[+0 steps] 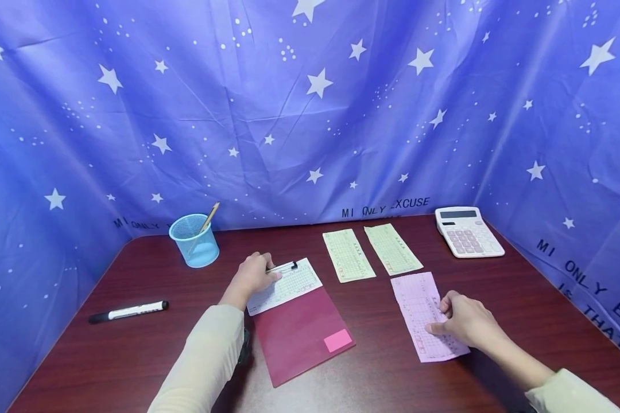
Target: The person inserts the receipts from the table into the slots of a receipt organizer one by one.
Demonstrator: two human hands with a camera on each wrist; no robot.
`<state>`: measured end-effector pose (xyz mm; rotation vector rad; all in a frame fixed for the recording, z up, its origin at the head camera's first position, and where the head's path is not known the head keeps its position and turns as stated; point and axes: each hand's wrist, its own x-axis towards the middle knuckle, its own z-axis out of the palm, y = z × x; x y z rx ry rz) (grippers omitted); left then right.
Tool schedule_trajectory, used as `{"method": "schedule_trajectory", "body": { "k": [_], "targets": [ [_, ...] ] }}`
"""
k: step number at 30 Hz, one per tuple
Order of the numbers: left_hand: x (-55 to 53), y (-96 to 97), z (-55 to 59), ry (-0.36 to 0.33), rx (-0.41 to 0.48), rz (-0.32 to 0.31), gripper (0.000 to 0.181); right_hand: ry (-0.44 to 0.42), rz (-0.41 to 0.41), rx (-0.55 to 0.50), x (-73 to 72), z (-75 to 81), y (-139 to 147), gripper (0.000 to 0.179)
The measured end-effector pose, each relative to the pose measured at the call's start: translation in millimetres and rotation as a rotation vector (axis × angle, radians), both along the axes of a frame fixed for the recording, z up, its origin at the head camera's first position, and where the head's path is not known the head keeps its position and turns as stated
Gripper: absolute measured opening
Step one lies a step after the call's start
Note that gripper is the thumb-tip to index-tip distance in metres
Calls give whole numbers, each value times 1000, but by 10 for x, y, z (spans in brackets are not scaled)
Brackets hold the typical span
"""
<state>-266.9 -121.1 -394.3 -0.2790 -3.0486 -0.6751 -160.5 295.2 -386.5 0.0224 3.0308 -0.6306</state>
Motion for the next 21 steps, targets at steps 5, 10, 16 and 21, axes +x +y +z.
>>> {"method": "schedule_trajectory", "body": {
  "k": [5,10,16,21],
  "targets": [
    [9,16,-9,14,4,11,26,-53,-18,-78,-16,-29,38,64],
    [17,18,-16,22,7,7,28,-130,7,-243,-25,-23,100,81],
    [2,-1,-11,23,10,7,25,-160,95,-419,-56,21,166,81],
    [-36,-13,-24,22,20,2,24,-136,151,-457,-77,32,205,51]
  ]
}}
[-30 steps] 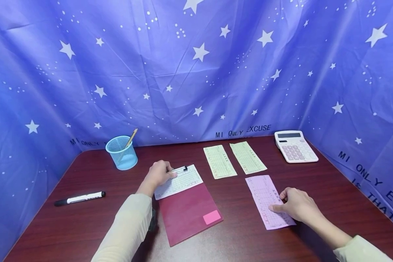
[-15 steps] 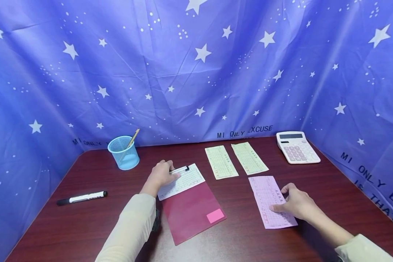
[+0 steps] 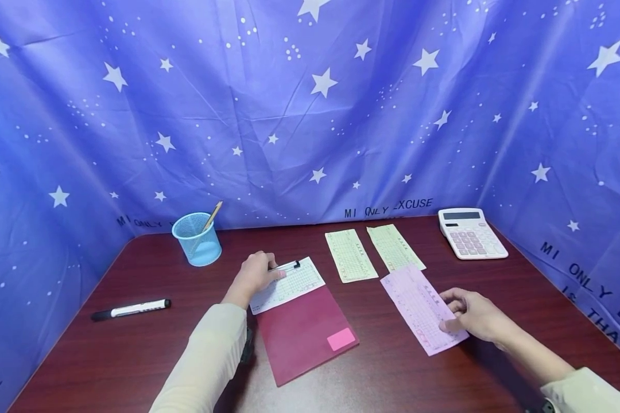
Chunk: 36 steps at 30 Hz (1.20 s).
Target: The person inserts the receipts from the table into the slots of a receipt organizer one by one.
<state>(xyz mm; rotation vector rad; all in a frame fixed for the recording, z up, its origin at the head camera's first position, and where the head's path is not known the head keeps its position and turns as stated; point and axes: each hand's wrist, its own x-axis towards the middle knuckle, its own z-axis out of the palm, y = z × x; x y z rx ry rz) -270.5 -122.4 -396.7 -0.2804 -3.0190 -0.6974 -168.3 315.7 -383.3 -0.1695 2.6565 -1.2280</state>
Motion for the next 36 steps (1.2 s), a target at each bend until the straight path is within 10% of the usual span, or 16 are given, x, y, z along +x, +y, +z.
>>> {"method": "schedule_trajectory", "body": {
  "k": [11,21,36],
  "targets": [
    [-14,23,26,-34,38,28,23,-98,254,-108,-85,-25,158,15],
    [26,42,31,-19,16,8,24,-112,256,-153,-91,-77,188,34],
    [7,20,34,-20,16,16,24,-88,310,-83,-100,-80,249,13]
  ]
}}
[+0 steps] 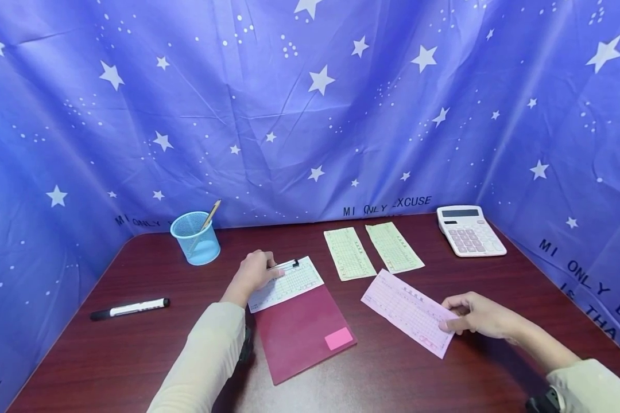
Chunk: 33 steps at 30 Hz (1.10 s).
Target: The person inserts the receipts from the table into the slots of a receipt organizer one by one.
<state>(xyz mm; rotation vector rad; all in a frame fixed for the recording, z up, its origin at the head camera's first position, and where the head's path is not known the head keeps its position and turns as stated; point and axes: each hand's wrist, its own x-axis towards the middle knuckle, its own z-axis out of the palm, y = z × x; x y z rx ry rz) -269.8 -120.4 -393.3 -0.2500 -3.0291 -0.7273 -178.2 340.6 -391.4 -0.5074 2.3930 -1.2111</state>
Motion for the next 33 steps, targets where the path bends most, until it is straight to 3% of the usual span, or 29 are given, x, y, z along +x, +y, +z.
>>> {"method": "schedule_trajectory", "body": {
  "k": [8,18,27,33],
  "targets": [
    [-15,1,-18,-12,6,6,23,50,-29,-7,-14,-24,11,13],
    [-23,5,-5,-40,11,11,24,228,-55,-24,-17,24,-35,6],
    [-33,3,-1,-39,17,8,22,462,-167,53,-35,282,-207,4],
    [-12,0,18,-40,14,11,22,533,-156,44,-104,495,-421,6]
  ]
}}
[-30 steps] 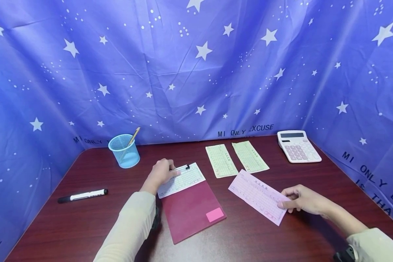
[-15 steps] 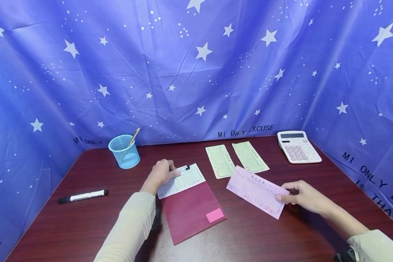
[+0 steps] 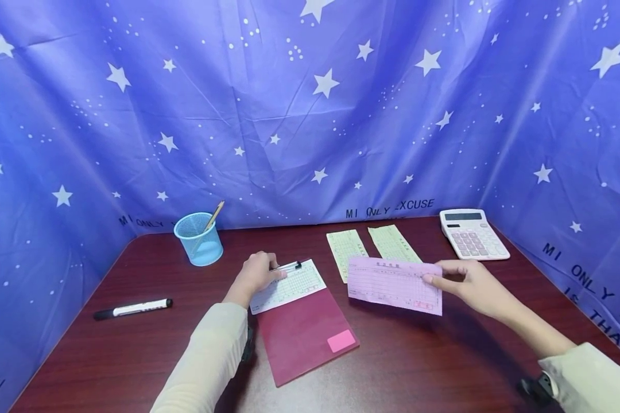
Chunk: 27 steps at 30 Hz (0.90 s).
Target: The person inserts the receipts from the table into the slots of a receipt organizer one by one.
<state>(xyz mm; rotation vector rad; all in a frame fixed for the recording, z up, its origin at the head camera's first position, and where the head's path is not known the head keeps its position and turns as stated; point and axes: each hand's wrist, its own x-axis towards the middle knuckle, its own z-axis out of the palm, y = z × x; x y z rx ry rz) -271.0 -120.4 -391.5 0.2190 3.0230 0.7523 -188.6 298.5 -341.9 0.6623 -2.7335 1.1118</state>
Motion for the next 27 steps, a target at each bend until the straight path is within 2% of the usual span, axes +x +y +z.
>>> {"method": "schedule_trajectory", "body": {
  "k": [5,10,21,27],
  "targets": [
    [-8,4,-13,-15,-2,3,22,-11,82,-51,-92,111,-281,9],
    [-29,-8,-39,3,-2,1,22,-115,180,-125,-220,132,-601,9],
    [-7,-11,-22,60,-13,-28,25,-339,304,-163,-460,-98,-1275,18],
    [-7,-10,-22,56,-22,-31,25,-437,306,-138,-543,-212,-1615,22]
  ]
}}
